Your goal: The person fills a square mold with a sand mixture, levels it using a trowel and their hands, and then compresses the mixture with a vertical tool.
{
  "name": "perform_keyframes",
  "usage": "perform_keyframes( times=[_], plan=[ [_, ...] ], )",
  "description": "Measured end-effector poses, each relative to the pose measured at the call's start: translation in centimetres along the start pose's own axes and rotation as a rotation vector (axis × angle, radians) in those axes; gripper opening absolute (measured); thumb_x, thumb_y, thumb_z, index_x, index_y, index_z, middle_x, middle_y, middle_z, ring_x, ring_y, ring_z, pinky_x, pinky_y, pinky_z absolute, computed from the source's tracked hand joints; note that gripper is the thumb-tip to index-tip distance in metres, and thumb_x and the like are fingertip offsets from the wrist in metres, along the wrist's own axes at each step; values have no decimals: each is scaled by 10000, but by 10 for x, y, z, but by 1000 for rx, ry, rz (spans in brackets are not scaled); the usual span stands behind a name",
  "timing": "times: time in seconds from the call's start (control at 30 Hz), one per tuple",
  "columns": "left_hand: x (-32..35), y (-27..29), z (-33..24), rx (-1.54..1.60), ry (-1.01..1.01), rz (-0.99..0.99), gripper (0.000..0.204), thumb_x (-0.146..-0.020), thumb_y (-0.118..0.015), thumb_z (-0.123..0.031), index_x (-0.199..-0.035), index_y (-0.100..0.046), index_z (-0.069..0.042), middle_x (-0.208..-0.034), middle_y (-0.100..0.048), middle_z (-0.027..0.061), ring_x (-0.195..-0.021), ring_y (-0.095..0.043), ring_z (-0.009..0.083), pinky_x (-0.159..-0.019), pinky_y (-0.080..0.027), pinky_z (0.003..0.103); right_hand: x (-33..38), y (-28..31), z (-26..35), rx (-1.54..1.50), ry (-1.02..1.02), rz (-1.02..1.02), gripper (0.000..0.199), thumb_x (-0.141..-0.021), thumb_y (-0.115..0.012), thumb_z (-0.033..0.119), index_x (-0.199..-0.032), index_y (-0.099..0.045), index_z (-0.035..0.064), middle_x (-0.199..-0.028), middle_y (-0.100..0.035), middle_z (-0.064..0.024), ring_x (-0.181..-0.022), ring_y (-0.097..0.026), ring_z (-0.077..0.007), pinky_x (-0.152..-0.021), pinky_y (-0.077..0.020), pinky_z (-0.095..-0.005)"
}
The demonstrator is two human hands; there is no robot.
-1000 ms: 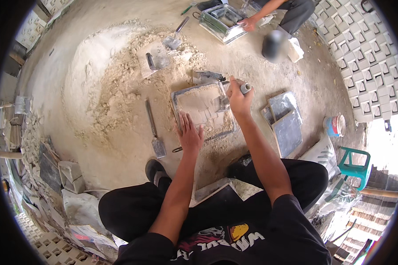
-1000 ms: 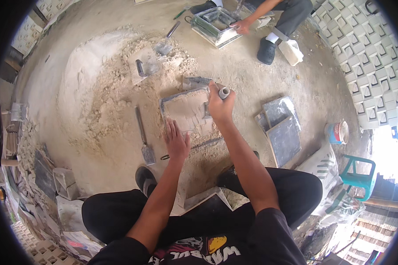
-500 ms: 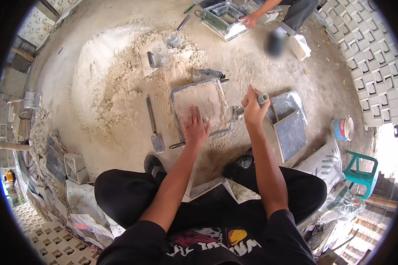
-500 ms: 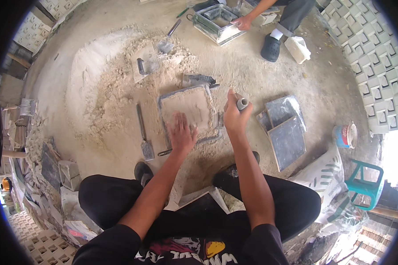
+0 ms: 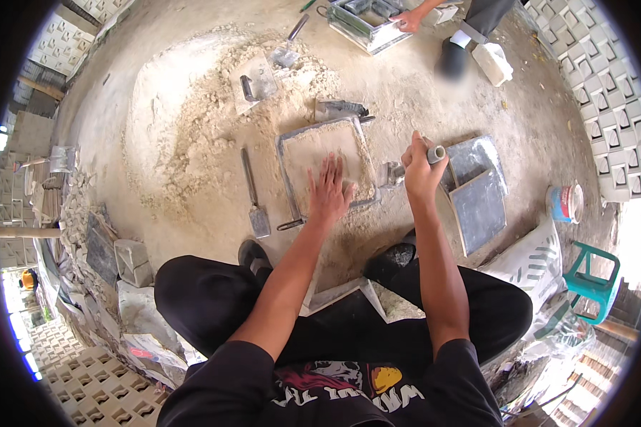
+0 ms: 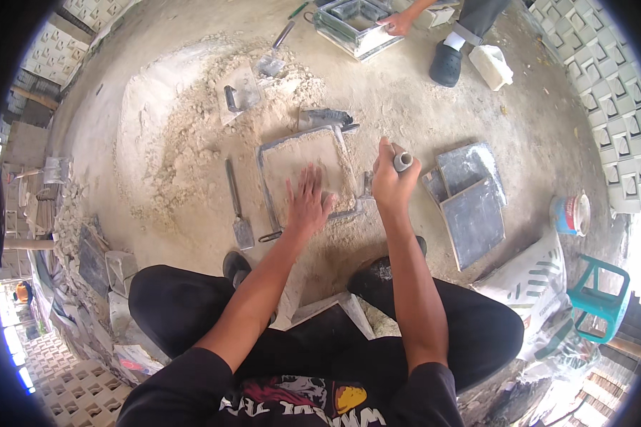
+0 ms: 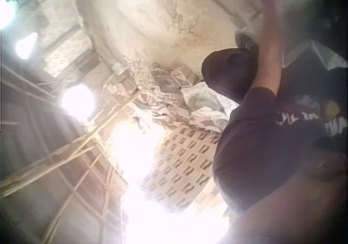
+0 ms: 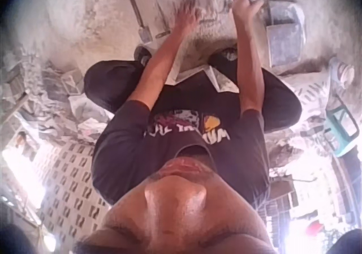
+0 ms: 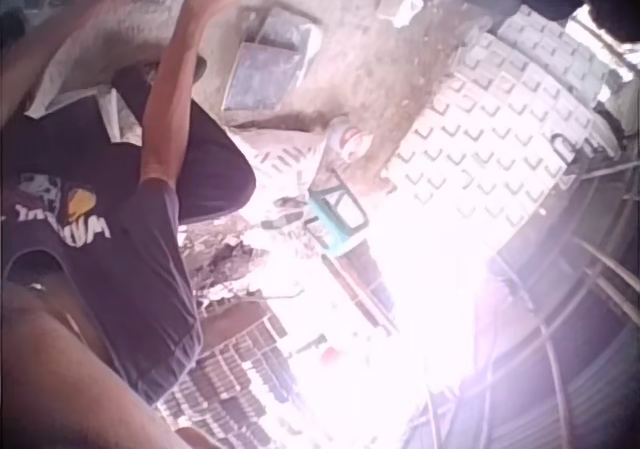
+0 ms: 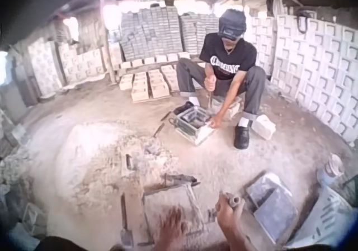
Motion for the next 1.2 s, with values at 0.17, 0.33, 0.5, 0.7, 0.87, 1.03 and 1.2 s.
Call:
perform_keyframes(
  times=[0.17,0.33,0.5,0.7,0.87,1.03,1.2],
  plan=[
    [-7,22,46,60,140,-21,720,-1006,-306,-475,-1539,-90,-41,-1609,-79,160,-1492,-54,301,-1157,9,594,-3,7,-7,75,-7,-34,433,-936,-566,109,-551,-371,89,-508,-356,52,-454,-295,-48,-426,-198,-282],
    [-3,42,106,242,475,-285,709,-1015,-276,-466,-1534,-91,-20,-1603,-68,191,-1490,-47,314,-1147,10,607,-5,5,-23,308,88,-47,420,-940,-573,138,-564,-415,36,-531,-368,58,-524,-321,-51,-462,-248,-300],
    [28,-10,147,638,852,-282,666,-1016,-316,-437,-1479,-239,36,-1540,-233,244,-1442,-206,359,-1159,-134,518,26,-42,24,94,44,130,410,-935,-563,107,-553,-433,32,-514,-397,43,-505,-352,-43,-442,-246,-288],
    [32,-18,154,935,956,-357,615,-1022,-321,-412,-1292,-491,113,-1309,-518,315,-1256,-459,454,-1077,-347,422,71,-98,49,96,39,194,417,-938,-566,137,-552,-446,38,-506,-426,34,-490,-361,-39,-426,-247,-278],
    [41,-22,157,961,977,-572,587,-1025,-320,-391,-1265,-518,107,-1260,-544,334,-1199,-500,463,-1019,-380,448,84,-119,-51,263,66,300,415,-930,-582,129,-554,-435,37,-508,-402,52,-501,-336,-36,-426,-245,-289],
    [37,-7,149,1091,1034,-433,552,-1028,-311,-379,-1263,-547,62,-1248,-572,299,-1183,-539,411,-995,-396,420,85,-137,-31,208,-7,295,418,-920,-589,121,-556,-407,26,-497,-353,31,-512,-310,-49,-428,-231,-305],
    [46,-34,163,1154,968,-605,550,-1027,-275,-377,-1205,-591,36,-1193,-617,251,-1110,-586,358,-966,-419,406,97,-147,-54,280,59,412,430,-926,-580,113,-549,-393,29,-500,-338,38,-516,-309,-41,-428,-229,-300]
  ],
)
Point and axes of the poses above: each hand's wrist, its own x-axis away from the middle knuckle, its own y-axis out of the back of the hand, z = x × y, the point moved 8 cm from there along -x, towards the middle knuckle
